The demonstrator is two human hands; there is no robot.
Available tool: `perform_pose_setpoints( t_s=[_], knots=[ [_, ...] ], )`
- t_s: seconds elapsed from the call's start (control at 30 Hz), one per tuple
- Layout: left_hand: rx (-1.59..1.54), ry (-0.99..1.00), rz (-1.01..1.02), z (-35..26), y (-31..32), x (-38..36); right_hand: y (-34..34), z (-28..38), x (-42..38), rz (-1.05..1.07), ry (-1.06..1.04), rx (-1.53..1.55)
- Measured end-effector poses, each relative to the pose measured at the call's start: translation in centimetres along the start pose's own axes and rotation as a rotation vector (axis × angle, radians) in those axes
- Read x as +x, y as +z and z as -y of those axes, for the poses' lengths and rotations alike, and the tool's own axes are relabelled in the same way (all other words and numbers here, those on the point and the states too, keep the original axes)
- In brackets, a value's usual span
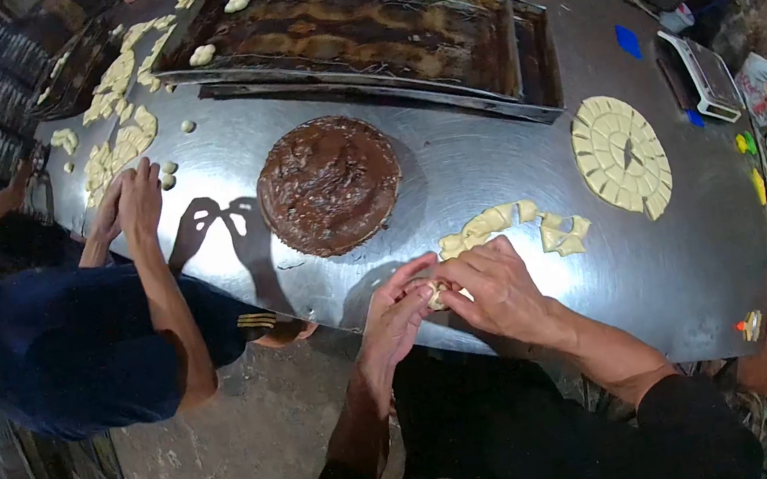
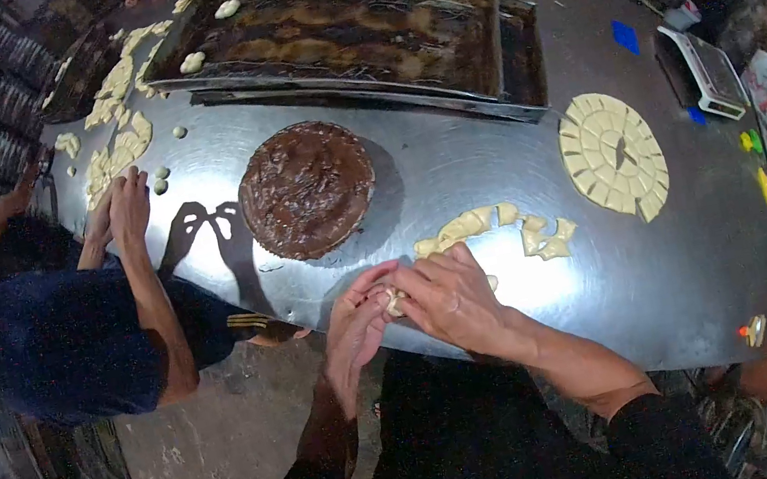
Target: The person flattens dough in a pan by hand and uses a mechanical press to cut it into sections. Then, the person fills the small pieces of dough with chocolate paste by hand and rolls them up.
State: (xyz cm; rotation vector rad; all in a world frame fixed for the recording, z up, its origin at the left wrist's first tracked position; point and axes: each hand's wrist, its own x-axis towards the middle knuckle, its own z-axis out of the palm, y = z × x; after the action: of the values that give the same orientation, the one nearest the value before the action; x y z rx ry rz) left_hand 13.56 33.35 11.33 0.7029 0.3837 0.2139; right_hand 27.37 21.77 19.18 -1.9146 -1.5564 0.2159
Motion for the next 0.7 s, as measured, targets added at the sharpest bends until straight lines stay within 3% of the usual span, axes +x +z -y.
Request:
perform_pose_setpoints(
  t_s=[0.07,0.2,0.27,0.37,0.53,0.7],
  knots=[
    [0.014,-0.034,0.028,-0.2,1.2,0.8,-0.8,-0.8,-0.6,-0.068,-0.050,0.053],
    [-0.082,-0.125,0.104,1.8,2.7,1.8,-0.6,-3.7,-3.6,-0.111,0.096,0.029],
    [-0.007,0.052,-0.017,3.5,4.4,1.9,-0.9,-3.8,-5.1,-0.175,0.131,0.007],
    [-0.050,0.063,-0.072,5.3,5.7,1.4,-2.4,-2.3,-6.5,-0.377,0.046,-0.013],
    [-0.034,0.111,-0.069,6.4,7.9,0.6,-3.9,-3.3,-8.3,-0.303,-0.013,0.041],
    [0.061,-0.026,0.079,5.6,7.6,1.0,-4.6,-3.9,-8.4,-0.305,0.004,0.004]
  ],
)
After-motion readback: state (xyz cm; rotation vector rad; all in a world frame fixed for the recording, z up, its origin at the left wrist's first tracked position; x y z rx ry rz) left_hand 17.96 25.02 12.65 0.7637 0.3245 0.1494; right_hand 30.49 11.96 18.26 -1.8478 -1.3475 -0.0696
